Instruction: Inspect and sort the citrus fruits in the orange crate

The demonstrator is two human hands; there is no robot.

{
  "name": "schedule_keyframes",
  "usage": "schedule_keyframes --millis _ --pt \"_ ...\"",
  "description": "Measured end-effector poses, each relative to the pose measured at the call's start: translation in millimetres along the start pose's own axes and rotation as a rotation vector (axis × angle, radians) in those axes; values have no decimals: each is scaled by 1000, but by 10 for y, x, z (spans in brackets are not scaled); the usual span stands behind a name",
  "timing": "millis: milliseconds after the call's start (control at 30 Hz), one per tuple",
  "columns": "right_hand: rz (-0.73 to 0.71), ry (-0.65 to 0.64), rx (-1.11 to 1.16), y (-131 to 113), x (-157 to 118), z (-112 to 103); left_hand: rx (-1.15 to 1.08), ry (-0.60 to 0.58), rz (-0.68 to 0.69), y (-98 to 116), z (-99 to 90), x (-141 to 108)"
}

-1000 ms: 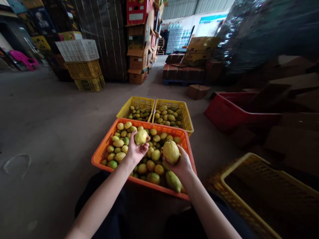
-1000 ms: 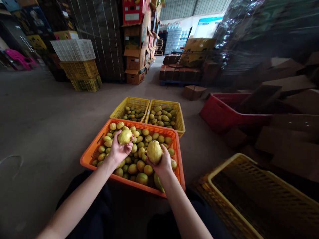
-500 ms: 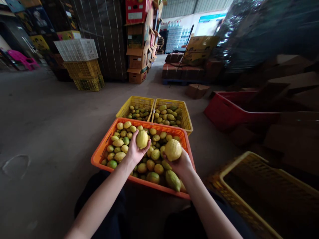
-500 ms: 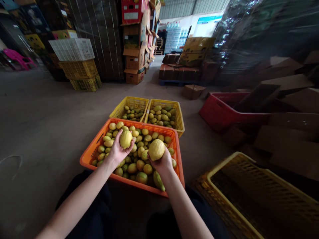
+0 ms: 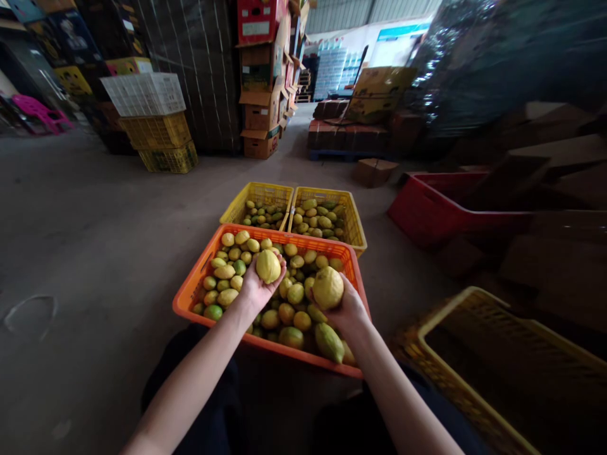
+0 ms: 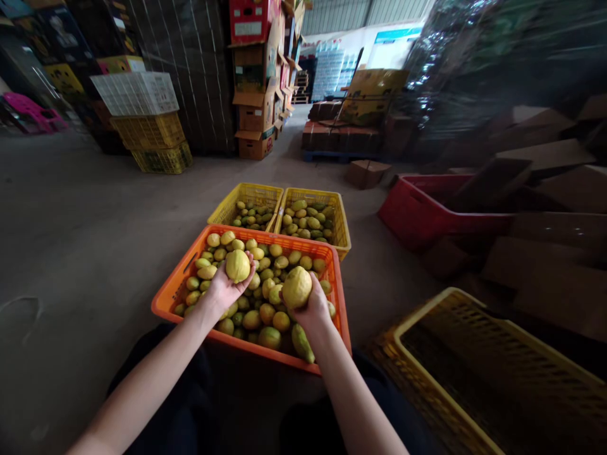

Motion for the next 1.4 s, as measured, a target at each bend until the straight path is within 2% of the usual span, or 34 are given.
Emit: schedule_keyframes --millis 300,633,800,867,933,1067,1167,1267,1400 --pt "76 -147 15 46 -112 154 -47 8 -95 -48 27 -15" --pt "162 -86 123 117 -3 64 -13 29 -119 -108 9 -7" --pt "143 -155 106 88 -1 98 54 55 -156 -144 -5 6" --pt "89 -201 76 55 -3 138 142 70 -126 -132 -37 35" --pt "-45 -252 4 -18 -29 197 289 44 3 -55 -43 62" --pt "-439 -388 -261 -182 -199 355 525 -117 370 133 91 -26" --pt "-661 -407 -408 -236 -298 381 645 -222 517 168 215 -152" --pt "-736 -393 -488 -242 -309 369 749 -266 570 167 292 -206" --pt "-687 -360 -507 -261 -302 376 707 -238 502 187 253 -120"
Point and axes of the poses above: each hand's wrist, its own x-axis towards the middle knuckle, its own z-axis out of the palm, y = z × x, the point moved 8 cm from there along x, towards the middle knuckle, and after that the axes turned 2 degrees about -y, right-handed, at the moved point
